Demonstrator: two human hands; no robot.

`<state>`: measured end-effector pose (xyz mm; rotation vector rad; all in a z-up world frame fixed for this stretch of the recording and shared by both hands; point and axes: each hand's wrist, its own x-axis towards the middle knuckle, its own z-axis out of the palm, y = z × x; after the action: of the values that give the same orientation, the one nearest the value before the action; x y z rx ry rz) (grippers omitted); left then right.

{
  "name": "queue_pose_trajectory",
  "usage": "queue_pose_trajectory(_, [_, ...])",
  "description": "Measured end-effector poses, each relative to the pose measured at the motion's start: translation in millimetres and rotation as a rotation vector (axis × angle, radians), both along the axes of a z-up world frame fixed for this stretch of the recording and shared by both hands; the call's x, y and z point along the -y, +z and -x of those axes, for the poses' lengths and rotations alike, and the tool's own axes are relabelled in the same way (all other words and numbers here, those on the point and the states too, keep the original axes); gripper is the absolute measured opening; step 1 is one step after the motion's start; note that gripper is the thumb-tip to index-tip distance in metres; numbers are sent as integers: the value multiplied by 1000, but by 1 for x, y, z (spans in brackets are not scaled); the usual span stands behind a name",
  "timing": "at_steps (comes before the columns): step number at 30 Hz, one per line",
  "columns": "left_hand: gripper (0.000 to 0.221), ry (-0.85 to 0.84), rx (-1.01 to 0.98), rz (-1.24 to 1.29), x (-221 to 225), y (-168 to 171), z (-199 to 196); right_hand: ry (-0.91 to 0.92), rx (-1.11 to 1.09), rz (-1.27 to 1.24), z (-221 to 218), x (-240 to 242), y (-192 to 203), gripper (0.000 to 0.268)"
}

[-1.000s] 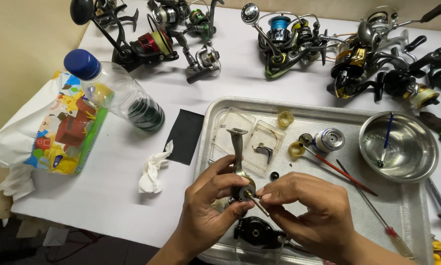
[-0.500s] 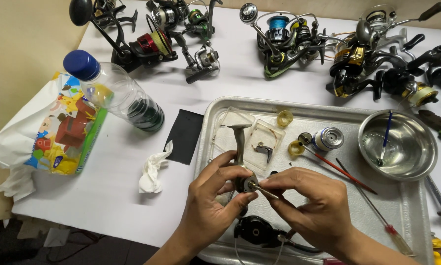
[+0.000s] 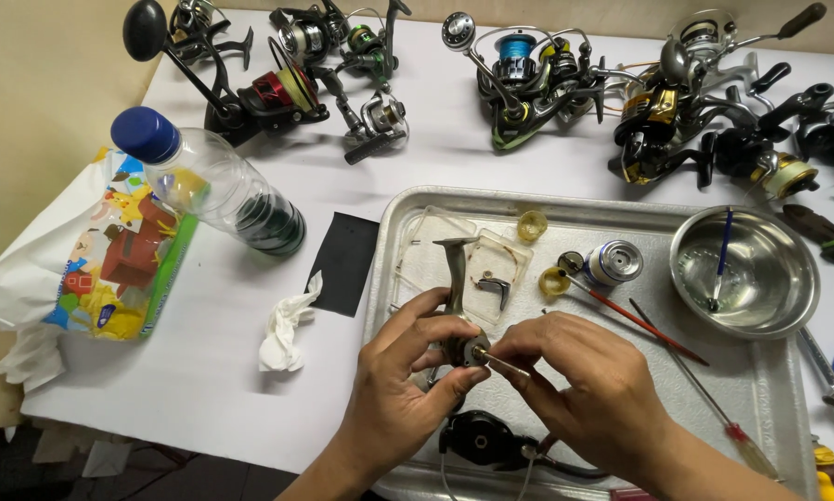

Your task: Disassembling and reassembling a fishing reel to maintain or repair the internal mechanism

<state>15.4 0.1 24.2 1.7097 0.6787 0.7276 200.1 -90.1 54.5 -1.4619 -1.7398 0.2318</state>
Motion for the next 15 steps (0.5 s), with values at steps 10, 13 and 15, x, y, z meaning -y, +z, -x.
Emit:
queue_pose_trajectory(10, [30, -25, 55, 20, -1, 3, -3, 15, 17, 5, -3, -1, 4, 8])
queue_pose_trajectory(13, [29, -24, 73, 31, -2, 3, -4, 16, -5, 4, -4, -1, 6, 10])
queue_pose_trajectory(15, [29, -40, 68, 54, -3, 4, -4, 53, 15, 11, -6, -1, 7, 11])
